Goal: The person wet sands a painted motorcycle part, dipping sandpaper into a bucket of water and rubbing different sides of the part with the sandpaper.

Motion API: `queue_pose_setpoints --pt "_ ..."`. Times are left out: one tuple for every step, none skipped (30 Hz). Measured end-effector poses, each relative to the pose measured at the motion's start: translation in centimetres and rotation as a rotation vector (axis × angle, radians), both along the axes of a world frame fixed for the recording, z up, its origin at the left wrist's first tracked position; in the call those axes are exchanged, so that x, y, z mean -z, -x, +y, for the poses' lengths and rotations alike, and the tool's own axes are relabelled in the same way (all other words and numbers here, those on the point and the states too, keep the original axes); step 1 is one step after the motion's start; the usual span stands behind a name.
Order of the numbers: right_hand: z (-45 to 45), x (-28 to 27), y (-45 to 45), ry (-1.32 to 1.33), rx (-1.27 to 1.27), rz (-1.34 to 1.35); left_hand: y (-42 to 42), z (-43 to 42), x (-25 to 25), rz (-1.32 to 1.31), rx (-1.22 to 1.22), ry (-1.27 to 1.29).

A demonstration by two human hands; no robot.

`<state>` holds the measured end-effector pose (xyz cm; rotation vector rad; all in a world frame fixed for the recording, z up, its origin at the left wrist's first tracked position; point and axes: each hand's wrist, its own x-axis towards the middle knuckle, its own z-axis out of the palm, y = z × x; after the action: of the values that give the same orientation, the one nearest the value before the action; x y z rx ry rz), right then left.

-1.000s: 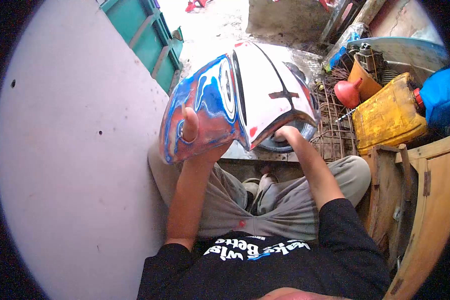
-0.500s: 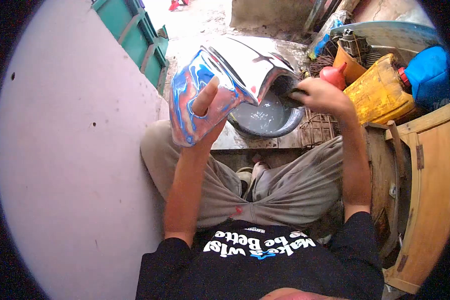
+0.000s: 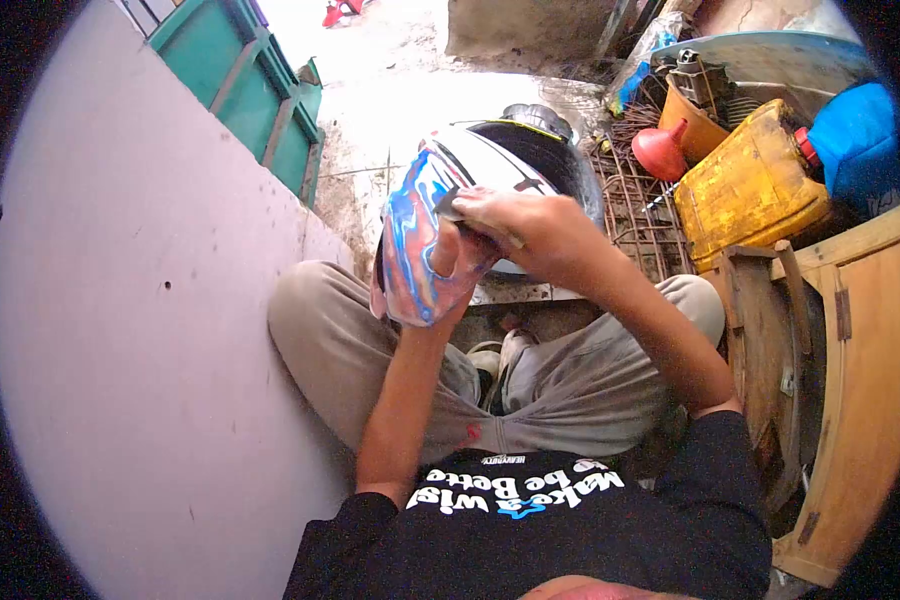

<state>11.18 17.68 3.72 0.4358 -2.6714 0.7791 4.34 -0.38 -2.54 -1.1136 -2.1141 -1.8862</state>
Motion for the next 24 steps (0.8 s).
queue_pose_setpoints --pt "1.0 -0.1 0.7 -0.044 0.087 -0.109 0.3 -1.1 -0.8 -0.073 0.003 0.145" --pt "2.6 -0.3 1.9 -0.087 0.176 -0.222 -0.3 0.6 2.5 0.012 -0.137 0.120" --pt "3.4 -0.3 2.4 -0.130 0.265 -0.338 -0.3 1.0 3.5 0.046 -0.179 0.117" --pt "3.0 0.1 2.0 -0.118 0.205 -0.312 -0.2 1.3 4.4 0.079 -0.221 0.116" --pt "1.6 1.1 1.2 -0.104 0.158 -0.121 -0.2 1.7 5.3 0.110 -0.265 0.114" --pt "0.1 1.3 0.3 -0.049 0.072 0.012 -0.8 1.3 4.0 -0.029 -0.223 0.118" --pt "-0.9 1.3 0.0 0.012 -0.014 0.148 -0.8 1.0 5.2 0.034 -0.246 0.158" --pt "-0.8 1.3 -0.1 0.039 0.008 0.077 -0.8 0.6 6.4 0.099 -0.272 0.196" --pt "0.2 0.9 0.3 -0.010 0.020 -0.027 -0.8 0.3 7.5 0.163 -0.299 0.232" --pt "1.0 0.5 1.2 -0.040 0.156 -0.215 -1.1 0.4 6.6 0.076 -0.259 0.153" --pt "1.7 0.2 1.9 -0.075 0.293 -0.404 -0.8 0.5 6.8 0.144 -0.255 0.148" --pt "1.9 0.2 2.0 -0.008 0.238 -0.341 -0.4 0.7 6.3 0.212 -0.251 0.143" --pt "1.6 0.3 1.5 0.054 0.119 -0.224 0.0 0.8 5.8 0.279 -0.249 0.137" --pt "0.8 0.3 0.7 0.115 -0.006 -0.104 0.5 0.4 5.0 0.147 -0.105 0.119" --pt "0.2 0.2 0.3 0.177 -0.137 0.013 0.2 0.4 6.1 0.279 -0.223 0.175" --pt "0.3 0.6 0.2 0.082 -0.151 0.010 -0.2 0.5 7.1 0.408 -0.360 0.234" --pt "0.8 0.7 0.4 0.062 -0.078 -0.095 -0.5 0.6 8.2 0.523 -0.506 0.287" --pt "1.7 0.6 1.1 0.044 0.001 -0.199 -0.6 0.5 8.2 0.473 -0.497 0.249" --pt "2.8 0.5 1.9 0.022 0.086 -0.299 -0.4 0.8 8.3 0.439 -0.456 0.159" --pt "4.1 1.8 2.5 0.094 0.061 -0.307 -0.2 1.0 8.5 0.407 -0.414 0.068" --pt "3.7 1.7 2.0 0.126 0.009 -0.228 0.0 1.2 8.6 0.377 -0.371 -0.023" --pt "2.7 1.6 1.4 0.155 -0.048 -0.148 -0.1 1.3 7.3 0.353 -0.371 -0.038" --pt "1.6 1.5 0.9 0.183 -0.112 -0.070 0.0 1.2 7.2 0.358 -0.392 0.015" --pt "0.6 1.3 0.6 0.058 -0.154 0.151 0.0 1.0 7.1 0.363 -0.413 0.068"
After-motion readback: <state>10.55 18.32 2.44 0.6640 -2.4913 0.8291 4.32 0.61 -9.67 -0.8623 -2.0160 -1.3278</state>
